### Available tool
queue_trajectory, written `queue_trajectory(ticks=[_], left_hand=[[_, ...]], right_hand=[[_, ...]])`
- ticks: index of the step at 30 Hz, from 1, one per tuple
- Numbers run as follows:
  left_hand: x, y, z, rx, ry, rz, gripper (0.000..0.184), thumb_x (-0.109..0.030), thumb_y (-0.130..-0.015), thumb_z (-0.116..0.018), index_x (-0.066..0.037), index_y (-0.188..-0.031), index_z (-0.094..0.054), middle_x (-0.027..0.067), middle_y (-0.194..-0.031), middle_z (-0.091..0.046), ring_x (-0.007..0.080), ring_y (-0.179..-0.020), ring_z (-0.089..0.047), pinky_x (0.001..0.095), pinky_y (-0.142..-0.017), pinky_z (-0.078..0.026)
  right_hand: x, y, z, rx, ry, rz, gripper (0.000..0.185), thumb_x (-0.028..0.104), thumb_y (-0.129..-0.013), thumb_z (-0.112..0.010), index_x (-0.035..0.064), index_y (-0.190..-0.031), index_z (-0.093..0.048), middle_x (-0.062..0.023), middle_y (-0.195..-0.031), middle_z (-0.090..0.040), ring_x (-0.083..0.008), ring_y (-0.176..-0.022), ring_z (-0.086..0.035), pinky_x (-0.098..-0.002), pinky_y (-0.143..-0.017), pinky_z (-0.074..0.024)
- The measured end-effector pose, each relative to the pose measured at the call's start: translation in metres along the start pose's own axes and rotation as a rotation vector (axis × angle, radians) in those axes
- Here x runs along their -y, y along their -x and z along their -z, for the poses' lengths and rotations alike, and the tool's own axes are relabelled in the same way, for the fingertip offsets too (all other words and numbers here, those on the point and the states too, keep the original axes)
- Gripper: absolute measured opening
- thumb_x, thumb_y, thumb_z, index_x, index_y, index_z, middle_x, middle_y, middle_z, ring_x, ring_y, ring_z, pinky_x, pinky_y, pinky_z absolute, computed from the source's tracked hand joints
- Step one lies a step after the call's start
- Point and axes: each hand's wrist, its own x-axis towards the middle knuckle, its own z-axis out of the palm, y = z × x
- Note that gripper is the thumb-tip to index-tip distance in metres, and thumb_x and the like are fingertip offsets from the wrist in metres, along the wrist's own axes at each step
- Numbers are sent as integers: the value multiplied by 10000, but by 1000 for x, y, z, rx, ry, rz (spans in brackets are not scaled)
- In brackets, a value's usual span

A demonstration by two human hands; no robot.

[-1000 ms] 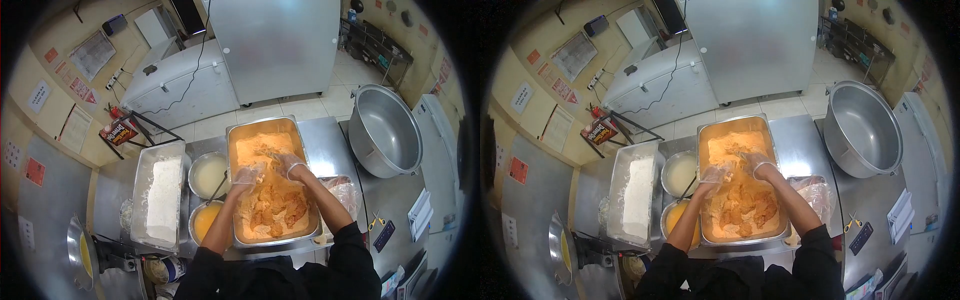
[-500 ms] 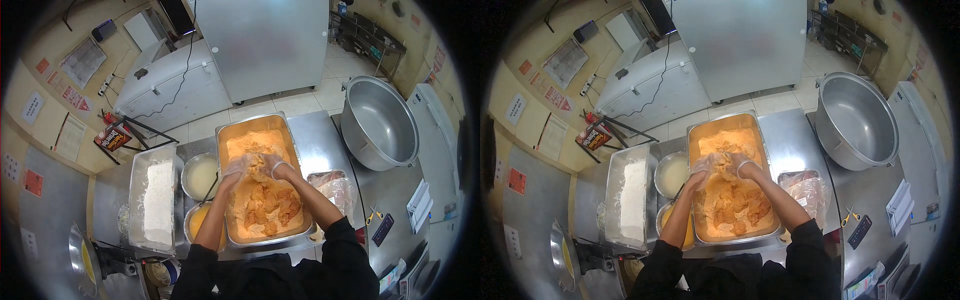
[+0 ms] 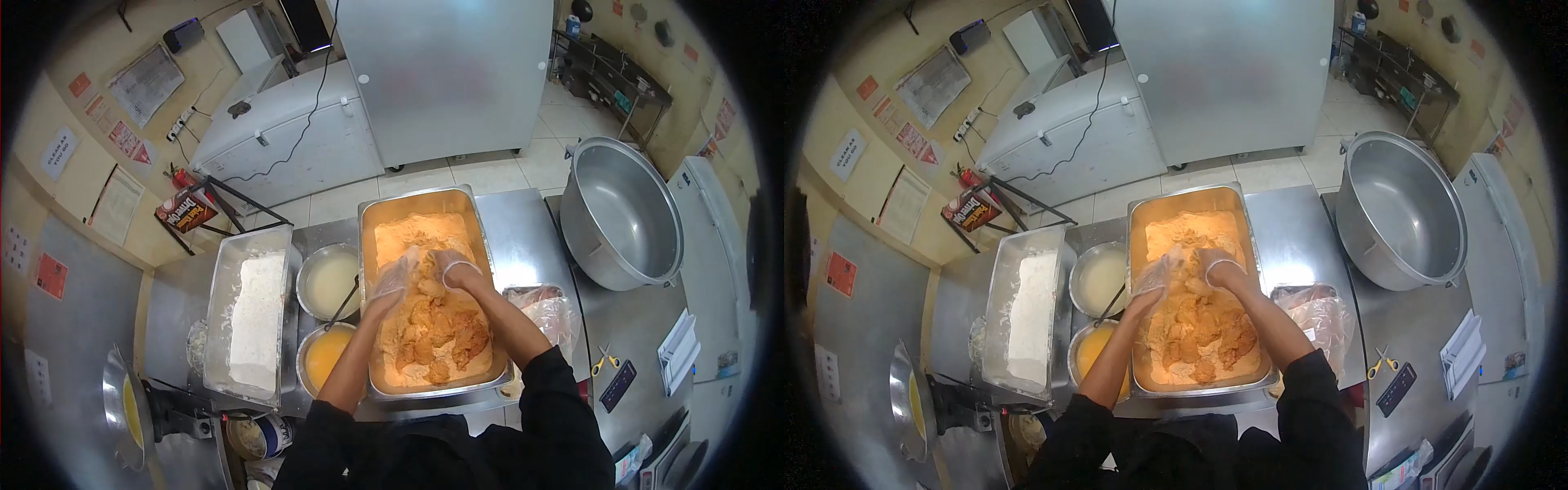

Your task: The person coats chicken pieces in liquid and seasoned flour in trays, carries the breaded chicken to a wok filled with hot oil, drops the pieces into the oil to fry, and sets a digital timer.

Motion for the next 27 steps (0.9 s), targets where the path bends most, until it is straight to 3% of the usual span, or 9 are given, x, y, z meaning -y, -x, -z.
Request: queue_trajectory(ticks=[6,10,13,15,19,21,23,25,27], left_hand=[[-27,81,32,6,325,243,575,-343,-1060,-278,-15,-1532,-245,205,-1552,-327,315,-1430,-333,376,-1190,-232],[40,162,-14,-148,273,49,622,-417,-1058,-358,-34,-1539,-262,127,-1555,-358,282,-1435,-332,373,-1201,-218],[17,201,-21,-117,764,-122,496,-136,-1019,-369,-24,-1499,-318,164,-1521,-380,306,-1414,-353,347,-1203,-222],[-1,190,-35,-84,537,-239,511,-108,-991,-387,-31,-1493,-336,169,-1513,-390,305,-1404,-369,364,-1196,-238],[-15,179,-69,-94,214,-311,546,-75,-944,-419,-43,-1486,-361,176,-1471,-433,300,-1357,-421,398,-1163,-287],[-11,191,-77,-121,126,-319,563,-70,-926,-432,-49,-1485,-369,179,-1439,-465,296,-1319,-457,416,-1136,-318],[-21,203,-77,-287,-139,-411,384,-235,-1019,-449,-9,-1319,-533,197,-1273,-583,380,-1183,-534,481,-1054,-371],[-8,202,-96,-292,-139,-374,364,-214,-1007,-454,-13,-1296,-544,193,-1244,-590,371,-1172,-539,491,-1042,-376],[-4,204,-99,-292,-149,-332,344,-194,-996,-459,-17,-1274,-555,190,-1215,-598,362,-1161,-543,500,-1030,-380]], right_hand=[[-10,-11,32,-51,-11,77,392,178,-873,-665,-9,-1206,-578,-280,-1056,-653,-433,-1029,-623,-491,-869,-504],[19,-1,78,-64,59,102,323,175,-861,-681,-9,-1122,-632,-274,-999,-669,-430,-951,-641,-474,-813,-513],[48,-2,95,-62,51,195,319,154,-845,-676,1,-1122,-642,-270,-924,-671,-415,-852,-653,-458,-761,-519],[93,17,114,1,-90,204,293,125,-832,-670,-21,-1086,-655,-226,-832,-685,-316,-728,-649,-411,-719,-527],[164,20,111,245,-125,269,305,142,-844,-701,-17,-1101,-659,-168,-846,-695,-227,-729,-629,-364,-689,-525],[185,13,83,402,-513,481,334,173,-854,-732,10,-1136,-660,-114,-867,-690,-181,-764,-616,-322,-675,-514],[210,7,48,429,-503,599,359,201,-857,-739,6,-1146,-653,-113,-882,-677,-175,-777,-611,-321,-683,-512],[242,6,23,443,-493,719,385,229,-861,-746,2,-1156,-647,-113,-898,-664,-170,-789,-606,-321,-691,-510],[277,4,1,592,37,625,419,249,-857,-744,-12,-1168,-638,-144,-957,-673,-175,-832,-617,-339,-729,-515]])
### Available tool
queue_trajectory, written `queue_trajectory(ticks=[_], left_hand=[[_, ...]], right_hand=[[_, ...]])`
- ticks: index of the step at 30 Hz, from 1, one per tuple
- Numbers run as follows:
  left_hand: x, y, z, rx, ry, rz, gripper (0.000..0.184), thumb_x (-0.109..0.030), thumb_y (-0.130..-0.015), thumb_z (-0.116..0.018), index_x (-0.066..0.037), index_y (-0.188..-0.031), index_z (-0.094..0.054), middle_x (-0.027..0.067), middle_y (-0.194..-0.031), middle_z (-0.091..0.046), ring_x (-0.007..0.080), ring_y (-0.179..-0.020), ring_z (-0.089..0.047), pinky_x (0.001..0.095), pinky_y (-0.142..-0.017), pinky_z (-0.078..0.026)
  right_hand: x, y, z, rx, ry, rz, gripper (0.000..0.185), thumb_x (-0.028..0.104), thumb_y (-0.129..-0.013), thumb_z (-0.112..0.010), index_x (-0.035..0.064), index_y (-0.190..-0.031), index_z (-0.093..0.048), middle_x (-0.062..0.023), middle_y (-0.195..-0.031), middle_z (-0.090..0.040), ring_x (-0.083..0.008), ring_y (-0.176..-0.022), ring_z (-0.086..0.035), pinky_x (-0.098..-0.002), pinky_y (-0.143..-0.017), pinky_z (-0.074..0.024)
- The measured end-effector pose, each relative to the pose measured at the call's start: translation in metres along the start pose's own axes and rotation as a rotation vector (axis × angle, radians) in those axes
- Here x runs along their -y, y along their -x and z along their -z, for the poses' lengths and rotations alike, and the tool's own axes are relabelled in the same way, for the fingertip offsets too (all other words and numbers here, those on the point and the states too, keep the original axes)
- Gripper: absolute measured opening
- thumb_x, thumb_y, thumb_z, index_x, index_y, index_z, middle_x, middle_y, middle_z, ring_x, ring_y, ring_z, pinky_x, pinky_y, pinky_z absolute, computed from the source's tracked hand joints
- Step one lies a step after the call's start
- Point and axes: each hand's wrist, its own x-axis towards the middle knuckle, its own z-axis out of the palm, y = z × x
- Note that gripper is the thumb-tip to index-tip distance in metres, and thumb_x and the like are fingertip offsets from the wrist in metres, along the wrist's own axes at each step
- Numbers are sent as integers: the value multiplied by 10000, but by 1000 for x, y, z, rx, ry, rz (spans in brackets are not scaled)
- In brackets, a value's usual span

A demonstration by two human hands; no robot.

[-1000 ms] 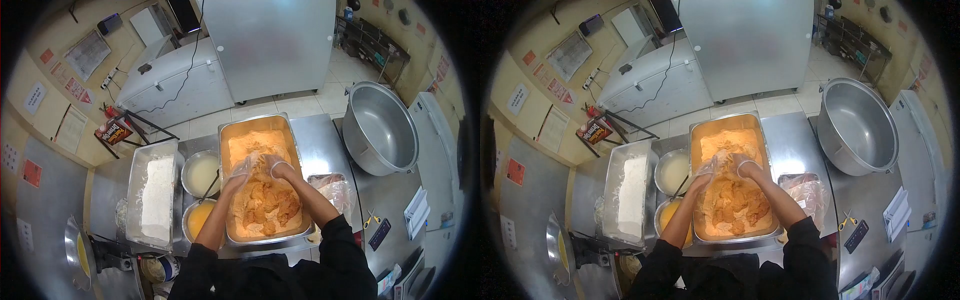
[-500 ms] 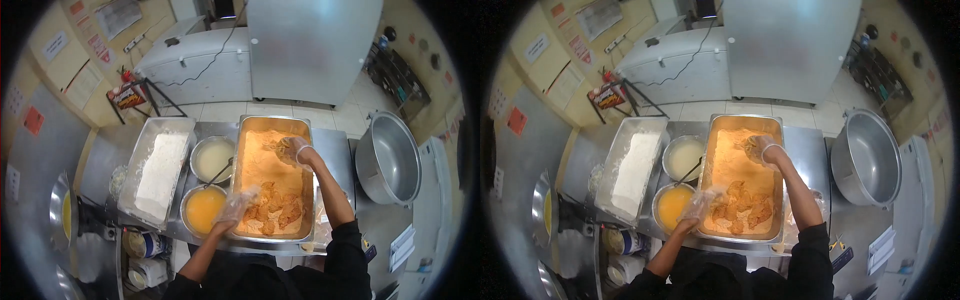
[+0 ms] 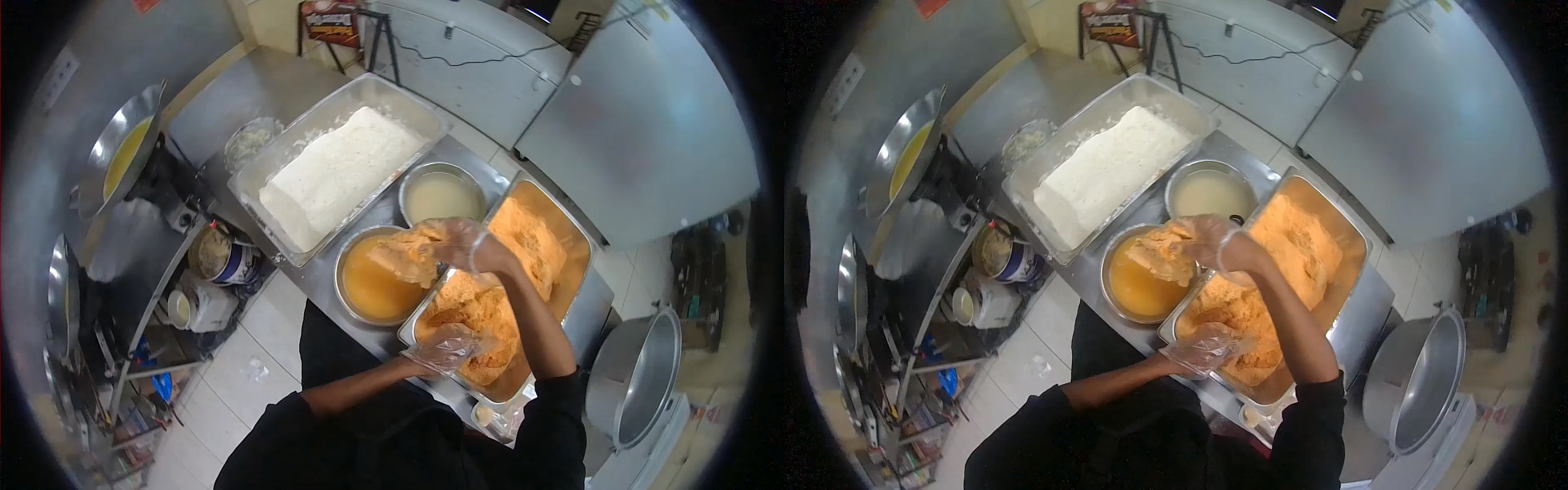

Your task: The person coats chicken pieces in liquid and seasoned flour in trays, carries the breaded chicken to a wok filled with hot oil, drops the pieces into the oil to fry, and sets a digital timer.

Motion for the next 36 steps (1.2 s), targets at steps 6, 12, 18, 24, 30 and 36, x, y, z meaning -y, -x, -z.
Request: queue_trajectory(ticks=[6,12,18,24,30,36], left_hand=[[13,14,-16,-113,-131,-76,359,-186,-948,-495,-37,-1266,-565,198,-1239,-587,337,-1184,-533,511,-1045,-369],[31,16,-54,-140,-72,-34,385,-188,-958,-467,-102,-1321,-563,141,-1313,-571,308,-1251,-504,481,-1082,-359],[57,20,-89,-137,-496,-175,373,-187,-964,-468,-99,-1314,-563,145,-1286,-578,286,-1195,-531,454,-1057,-385],[36,17,-45,-105,110,-43,393,-153,-974,-452,-62,-1355,-489,161,-1264,-567,284,-1149,-542,399,-1039,-404],[28,11,-20,47,184,25,420,-141,-966,-466,-31,-1371,-459,170,-1286,-547,271,-1188,-527,392,-1047,-404],[41,16,-51,-55,-20,-98,453,-142,-970,-454,-43,-1411,-439,194,-1365,-512,300,-1270,-494,431,-1107,-361]], right_hand=[[-16,-79,-79,195,21,45,460,259,-852,-730,-34,-1187,-615,-199,-1034,-668,-287,-927,-632,-397,-836,-505],[-68,-116,-125,255,-60,28,523,302,-875,-696,-8,-1272,-553,-232,-1263,-570,-331,-1151,-563,-386,-998,-443],[-90,-126,-143,211,96,87,450,306,-897,-652,9,-1231,-597,-226,-1233,-608,-374,-1125,-593,-413,-984,-463],[-78,-123,-157,186,155,-118,419,266,-879,-642,35,-1228,-618,-228,-1271,-598,-366,-1193,-570,-424,-1026,-447],[-79,-126,-163,150,291,-12,386,140,-835,-646,34,-1205,-628,-224,-1257,-608,-362,-1201,-569,-434,-1033,-452],[-105,-130,-174,140,219,-101,295,181,-879,-607,30,-1125,-666,-225,-1164,-651,-378,-1098,-616,-441,-954,-485]])
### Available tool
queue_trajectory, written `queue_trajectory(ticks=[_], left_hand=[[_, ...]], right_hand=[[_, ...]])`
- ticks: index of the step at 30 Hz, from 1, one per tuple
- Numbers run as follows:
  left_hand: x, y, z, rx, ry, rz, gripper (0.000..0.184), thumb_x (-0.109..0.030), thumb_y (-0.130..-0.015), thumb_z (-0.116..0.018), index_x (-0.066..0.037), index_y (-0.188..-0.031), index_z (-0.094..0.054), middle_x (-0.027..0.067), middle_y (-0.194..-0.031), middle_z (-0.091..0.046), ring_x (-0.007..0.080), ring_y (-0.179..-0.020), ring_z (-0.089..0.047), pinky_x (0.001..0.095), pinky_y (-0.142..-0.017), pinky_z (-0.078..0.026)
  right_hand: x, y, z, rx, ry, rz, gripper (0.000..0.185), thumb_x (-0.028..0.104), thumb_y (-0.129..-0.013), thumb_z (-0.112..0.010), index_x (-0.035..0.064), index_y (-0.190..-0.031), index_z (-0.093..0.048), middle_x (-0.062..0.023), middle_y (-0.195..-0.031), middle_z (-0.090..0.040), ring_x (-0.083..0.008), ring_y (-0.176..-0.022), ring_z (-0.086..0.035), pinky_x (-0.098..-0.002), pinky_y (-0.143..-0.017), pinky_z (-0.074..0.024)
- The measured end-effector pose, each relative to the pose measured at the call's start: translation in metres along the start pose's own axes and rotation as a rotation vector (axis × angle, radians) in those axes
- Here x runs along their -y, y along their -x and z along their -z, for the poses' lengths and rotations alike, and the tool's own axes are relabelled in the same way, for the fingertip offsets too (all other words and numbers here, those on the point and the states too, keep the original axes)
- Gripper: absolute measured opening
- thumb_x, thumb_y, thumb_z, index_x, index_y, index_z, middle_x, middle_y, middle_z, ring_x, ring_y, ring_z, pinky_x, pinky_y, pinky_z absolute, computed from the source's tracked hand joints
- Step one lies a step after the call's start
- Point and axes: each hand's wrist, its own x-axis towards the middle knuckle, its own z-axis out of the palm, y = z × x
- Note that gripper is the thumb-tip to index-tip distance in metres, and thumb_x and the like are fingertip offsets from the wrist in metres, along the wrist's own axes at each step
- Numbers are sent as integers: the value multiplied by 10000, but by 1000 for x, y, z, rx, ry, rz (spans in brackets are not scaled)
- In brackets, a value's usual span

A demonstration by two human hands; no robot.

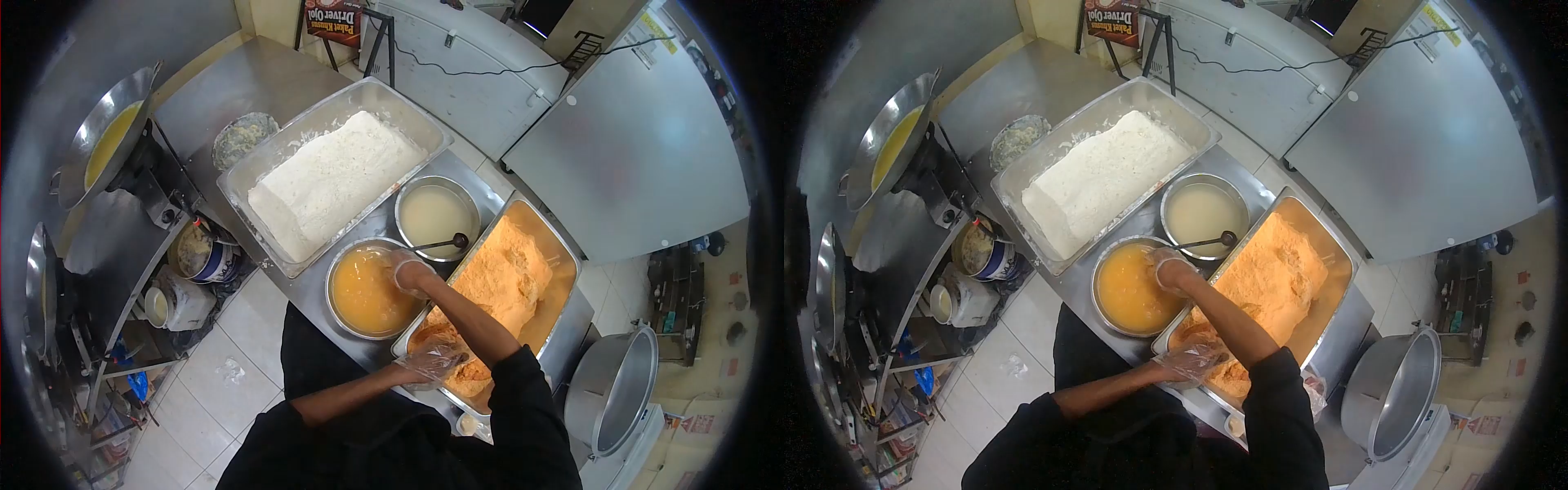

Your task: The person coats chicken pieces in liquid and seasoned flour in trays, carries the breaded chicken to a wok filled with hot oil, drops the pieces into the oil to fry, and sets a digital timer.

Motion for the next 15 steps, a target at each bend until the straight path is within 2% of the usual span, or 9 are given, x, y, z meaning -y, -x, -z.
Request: queue_trajectory(ticks=[1,3,6,9,11,13,15], left_hand=[[-4,-2,13,-2,-4,0,453,-142,-970,-454,-43,-1411,-439,194,-1365,-512,300,-1270,-494,431,-1107,-361],[-12,-5,37,91,246,129,453,-151,-959,-464,-54,-1401,-450,206,-1400,-491,331,-1289,-477,447,-1105,-365],[-16,-19,39,179,65,135,437,-196,-976,-457,-78,-1396,-468,196,-1385,-511,342,-1277,-487,452,-1092,-375],[-10,-14,28,151,-28,90,416,-255,-1009,-431,-102,-1391,-486,176,-1370,-533,321,-1250,-512,456,-1077,-382],[2,-6,6,147,-2,91,396,-263,-1017,-423,-100,-1369,-503,172,-1344,-552,307,-1230,-528,452,-1069,-388],[-3,-11,18,148,29,87,380,-270,-1026,-415,-97,-1347,-520,167,-1319,-571,293,-1209,-544,448,-1061,-394],[-29,-28,67,307,162,272,337,-269,-1024,-422,-83,-1267,-562,181,-1243,-603,299,-1151,-572,443,-1022,-415]], right_hand=[[-1,3,1,-62,-82,22,265,213,-909,-595,32,-1080,-686,-218,-1112,-674,-382,-1034,-639,-443,-923,-492],[11,21,27,-53,-154,87,272,225,-918,-597,16,-1074,-674,-227,-1097,-669,-390,-1029,-632,-447,-915,-487],[26,45,54,-59,-193,177,297,241,-929,-601,0,-1096,-651,-243,-1086,-656,-403,-1030,-617,-458,-909,-478],[31,60,64,-104,-141,217,328,251,-927,-610,2,-1139,-628,-250,-1100,-639,-412,-1041,-602,-467,-916,-470],[35,69,73,-149,-127,226,344,257,-923,-616,2,-1153,-617,-251,-1111,-632,-416,-1048,-595,-470,-921,-467],[39,81,86,-150,-93,279,348,258,-907,-635,0,-1139,-616,-258,-1113,-629,-425,-1063,-591,-474,-920,-468],[41,96,93,-179,-58,265,346,255,-895,-642,1,-1130,-621,-261,-1107,-631,-427,-1062,-592,-474,-916,-469]])
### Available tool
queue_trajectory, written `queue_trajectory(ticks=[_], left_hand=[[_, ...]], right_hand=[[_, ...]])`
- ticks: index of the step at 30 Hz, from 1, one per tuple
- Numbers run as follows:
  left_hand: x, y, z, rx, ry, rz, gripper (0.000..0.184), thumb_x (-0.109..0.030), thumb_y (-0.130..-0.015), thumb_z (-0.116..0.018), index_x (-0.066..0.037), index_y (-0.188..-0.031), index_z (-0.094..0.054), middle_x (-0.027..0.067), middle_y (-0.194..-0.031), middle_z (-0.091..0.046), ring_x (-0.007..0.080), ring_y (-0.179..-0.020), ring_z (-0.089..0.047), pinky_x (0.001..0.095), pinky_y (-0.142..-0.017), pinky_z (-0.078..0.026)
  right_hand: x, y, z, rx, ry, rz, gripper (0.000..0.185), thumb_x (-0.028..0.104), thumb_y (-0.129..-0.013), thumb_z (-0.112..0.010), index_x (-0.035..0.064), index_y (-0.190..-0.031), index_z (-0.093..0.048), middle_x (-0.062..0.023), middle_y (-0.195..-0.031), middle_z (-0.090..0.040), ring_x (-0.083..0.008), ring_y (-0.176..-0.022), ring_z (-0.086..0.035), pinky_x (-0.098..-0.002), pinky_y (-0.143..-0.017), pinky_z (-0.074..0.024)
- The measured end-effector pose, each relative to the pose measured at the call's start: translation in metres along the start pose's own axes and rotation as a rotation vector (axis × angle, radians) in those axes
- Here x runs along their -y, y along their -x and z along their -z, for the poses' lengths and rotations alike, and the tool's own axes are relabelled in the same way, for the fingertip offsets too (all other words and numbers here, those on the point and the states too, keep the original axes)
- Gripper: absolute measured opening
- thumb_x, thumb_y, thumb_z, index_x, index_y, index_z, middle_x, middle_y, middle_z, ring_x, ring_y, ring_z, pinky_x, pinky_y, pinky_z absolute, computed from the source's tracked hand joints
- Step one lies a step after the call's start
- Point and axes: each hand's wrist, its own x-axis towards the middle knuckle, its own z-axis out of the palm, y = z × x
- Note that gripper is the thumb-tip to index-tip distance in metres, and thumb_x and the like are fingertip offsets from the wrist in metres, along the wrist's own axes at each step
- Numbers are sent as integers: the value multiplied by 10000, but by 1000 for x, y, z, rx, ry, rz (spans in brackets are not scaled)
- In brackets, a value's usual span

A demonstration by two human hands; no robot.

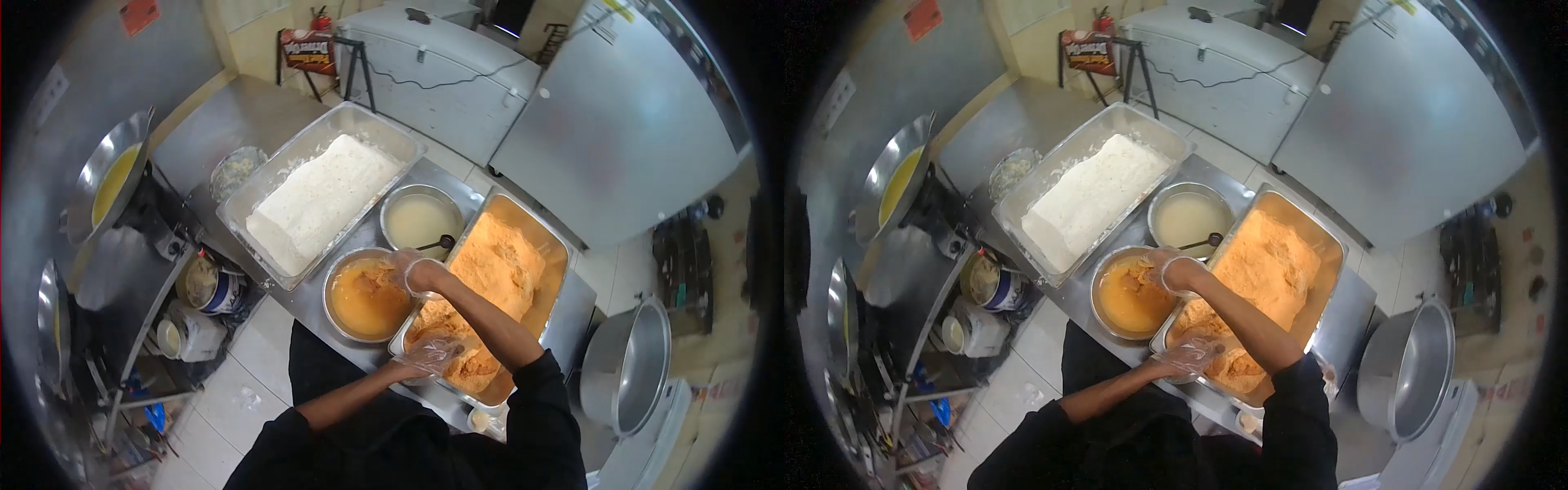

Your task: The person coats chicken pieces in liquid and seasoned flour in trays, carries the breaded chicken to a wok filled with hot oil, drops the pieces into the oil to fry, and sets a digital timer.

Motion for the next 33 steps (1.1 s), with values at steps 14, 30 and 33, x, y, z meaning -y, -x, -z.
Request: queue_trajectory(ticks=[14,30,33], left_hand=[[24,6,-13,-39,28,81,319,-177,-972,-490,8,-1216,-580,214,-1008,-649,349,-950,-628,431,-857,-499],[-3,-14,6,-326,1333,455,618,-425,-1052,-417,4,-1486,-314,174,-1445,-451,280,-1279,-492,400,-1093,-401],[12,-14,13,-339,1303,282,655,-457,-1049,-404,-8,-1508,-273,164,-1437,-458,270,-1307,-471,403,-1102,-393]], right_hand=[[10,125,92,-287,-154,-161,356,225,-860,-661,-88,-1024,-622,-268,-916,-655,-391,-879,-653,-448,-789,-519],[12,275,5,-24,8,-746,336,287,-928,-585,46,-1156,-640,-219,-1084,-685,-384,-1035,-657,-451,-885,-529],[14,284,23,-131,-112,-749,422,349,-948,-553,64,-1256,-597,-229,-1133,-667,-392,-1071,-638,-455,-917,-513]])
